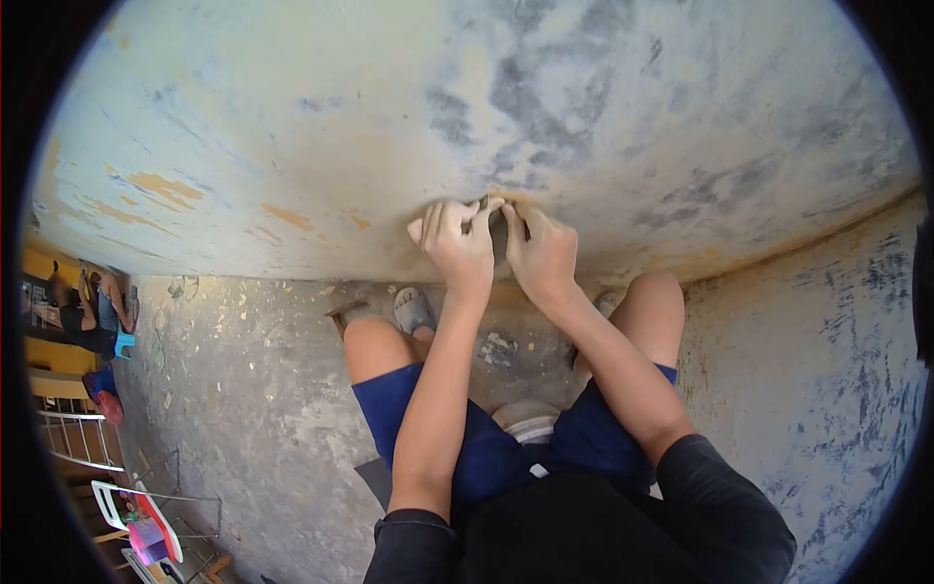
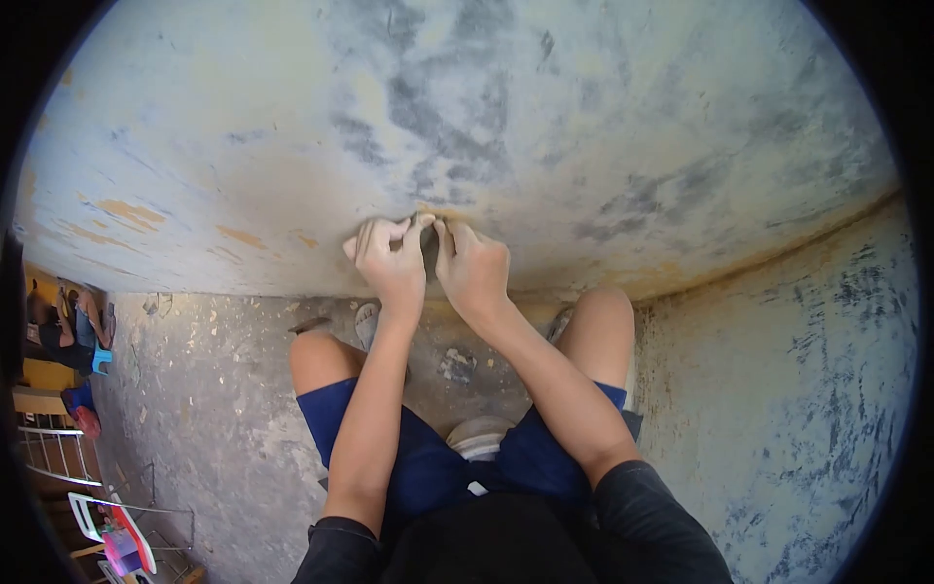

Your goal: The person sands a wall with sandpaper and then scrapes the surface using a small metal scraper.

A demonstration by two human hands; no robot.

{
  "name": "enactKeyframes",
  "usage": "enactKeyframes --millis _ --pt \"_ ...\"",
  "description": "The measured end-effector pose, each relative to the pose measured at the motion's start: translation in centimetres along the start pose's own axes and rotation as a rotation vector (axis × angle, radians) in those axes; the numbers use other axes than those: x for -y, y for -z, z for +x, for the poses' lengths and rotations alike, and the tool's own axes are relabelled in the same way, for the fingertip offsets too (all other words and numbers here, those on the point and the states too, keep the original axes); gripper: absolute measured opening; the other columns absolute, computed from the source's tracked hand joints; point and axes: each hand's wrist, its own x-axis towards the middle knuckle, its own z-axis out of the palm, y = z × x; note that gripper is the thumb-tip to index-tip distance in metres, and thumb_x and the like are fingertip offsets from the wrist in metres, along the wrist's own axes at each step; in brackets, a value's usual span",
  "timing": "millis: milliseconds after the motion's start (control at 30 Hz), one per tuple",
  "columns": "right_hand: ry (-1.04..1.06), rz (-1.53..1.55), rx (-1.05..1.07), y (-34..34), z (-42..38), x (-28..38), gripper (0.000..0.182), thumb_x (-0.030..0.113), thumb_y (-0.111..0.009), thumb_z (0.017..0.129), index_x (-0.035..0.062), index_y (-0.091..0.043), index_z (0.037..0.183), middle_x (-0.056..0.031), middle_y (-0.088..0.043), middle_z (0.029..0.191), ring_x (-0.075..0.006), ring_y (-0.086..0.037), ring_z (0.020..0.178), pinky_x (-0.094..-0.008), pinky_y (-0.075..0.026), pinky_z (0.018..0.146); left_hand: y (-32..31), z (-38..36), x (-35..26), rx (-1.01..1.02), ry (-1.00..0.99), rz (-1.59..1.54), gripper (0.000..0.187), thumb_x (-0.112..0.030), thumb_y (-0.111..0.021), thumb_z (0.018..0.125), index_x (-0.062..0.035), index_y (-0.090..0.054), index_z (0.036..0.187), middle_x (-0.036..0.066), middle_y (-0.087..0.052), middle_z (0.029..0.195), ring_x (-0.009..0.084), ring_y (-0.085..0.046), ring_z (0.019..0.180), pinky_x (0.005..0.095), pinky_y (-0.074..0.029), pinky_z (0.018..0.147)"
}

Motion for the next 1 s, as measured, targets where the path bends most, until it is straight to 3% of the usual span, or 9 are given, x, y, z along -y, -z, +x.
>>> enactKeyframes --millis 133,200,300,433,533,667,733,867,1000 --pt "0.001 -0.097 0.093 -1.3 -1.3 -2.1 0.024 0.015 -0.073 0.096 0.002 -0.067 0.077 -0.0222 -0.066 0.069 -0.0434 -0.066 0.062 -0.0513 -0.051 0.059 -1.0 -3.8 2.4 0.12 0.233 0.032 0.037 -0.021 -0.09 0.082 -0.0094 -0.057 0.07 0.007 -0.064 0.074 0.0284 -0.058 0.073 0.0415 -0.037 0.081" --pt "0.003 -0.137 0.153 -1.3 -0.5 -2.1 0.023 0.015 -0.073 0.096 0.002 -0.067 0.078 -0.0223 -0.066 0.069 -0.0436 -0.066 0.062 -0.0512 -0.051 0.058 -1.2 -2.5 1.8 0.062 0.134 0.031 0.04 -0.024 -0.091 0.08 -0.0089 -0.055 0.07 0.007 -0.062 0.073 0.0287 -0.058 0.073 0.0419 -0.037 0.08" --pt "0.034 -0.01 -0.006 -0.2 0.1 -0.4 0.024 0.015 -0.073 0.096 0.0015 -0.067 0.077 -0.0228 -0.065 0.067 -0.0442 -0.066 0.062 -0.0509 -0.05 0.058 -0.2 -0.1 -0.3 -0.016 0.011 -0.003 0.039 -0.019 -0.091 0.081 -0.0075 -0.056 0.07 0.007 -0.066 0.074 0.0274 -0.056 0.071 0.0391 -0.038 0.083" --pt "-0.001 -0.092 0.086 -1.3 -1.2 -2.4 0.024 0.015 -0.073 0.096 0.0013 -0.065 0.077 -0.0227 -0.064 0.066 -0.0446 -0.065 0.062 -0.0507 -0.05 0.058 -1.2 -3.7 1.9 0.082 0.213 0.02 0.038 -0.02 -0.091 0.081 -0.0077 -0.056 0.07 0.006 -0.066 0.074 0.026 -0.055 0.072 0.0387 -0.038 0.082" --pt "0.004 -0.066 0.063 -0.7 0.3 -1.3 0.025 0.015 -0.073 0.096 0.0012 -0.064 0.076 -0.0228 -0.064 0.066 -0.0448 -0.065 0.063 -0.0511 -0.05 0.058 -0.7 -2.0 1.1 0.021 0.031 0.02 0.04 -0.024 -0.091 0.081 -0.0086 -0.055 0.071 0.008 -0.062 0.073 0.0294 -0.057 0.072 0.0412 -0.037 0.078" --pt "0.01 -0.077 0.049 -0.8 -0.8 -1.8 0.026 0.015 -0.072 0.096 0.0009 -0.064 0.076 -0.0232 -0.064 0.065 -0.045 -0.065 0.063 -0.0517 -0.051 0.059 -0.6 -2.3 1.2 0.013 0.023 -0.035 0.039 -0.023 -0.09 0.082 -0.0091 -0.055 0.071 0.007 -0.062 0.073 0.0287 -0.057 0.072 0.0409 -0.037 0.079" --pt "0.003 -0.098 0.084 -1.3 -1.3 -2.6 0.026 0.015 -0.072 0.096 0.001 -0.064 0.076 -0.0231 -0.064 0.066 -0.0449 -0.065 0.063 -0.0516 -0.05 0.059 -1.4 -3.9 2.4 0.087 0.136 0.035 0.037 -0.019 -0.089 0.081 -0.0096 -0.055 0.071 0.006 -0.062 0.072 0.0284 -0.058 0.072 0.0411 -0.037 0.079" --pt "0.03 -0.043 0.011 -0.1 0.3 -0.6 0.025 0.014 -0.072 0.096 0.0011 -0.065 0.076 -0.023 -0.065 0.068 -0.0447 -0.065 0.063 -0.0515 -0.05 0.059 -0.5 -0.7 0.1 -0.027 -0.05 -0.006 0.035 -0.019 -0.089 0.081 -0.0095 -0.057 0.071 0.006 -0.061 0.071 0.0285 -0.059 0.074 0.0415 -0.038 0.078" --pt "0.011 -0.066 0.033 -0.8 -0.3 -2.0 0.026 0.013 -0.073 0.095 0.0015 -0.064 0.074 -0.0232 -0.065 0.068 -0.045 -0.065 0.062 -0.0513 -0.05 0.058 -0.9 -2.8 1.7 0.087 0.036 0.012 0.03 -0.016 -0.087 0.082 -0.0095 -0.059 0.073 0.005 -0.06 0.072 0.0275 -0.06 0.075 0.0411 -0.038 0.079"
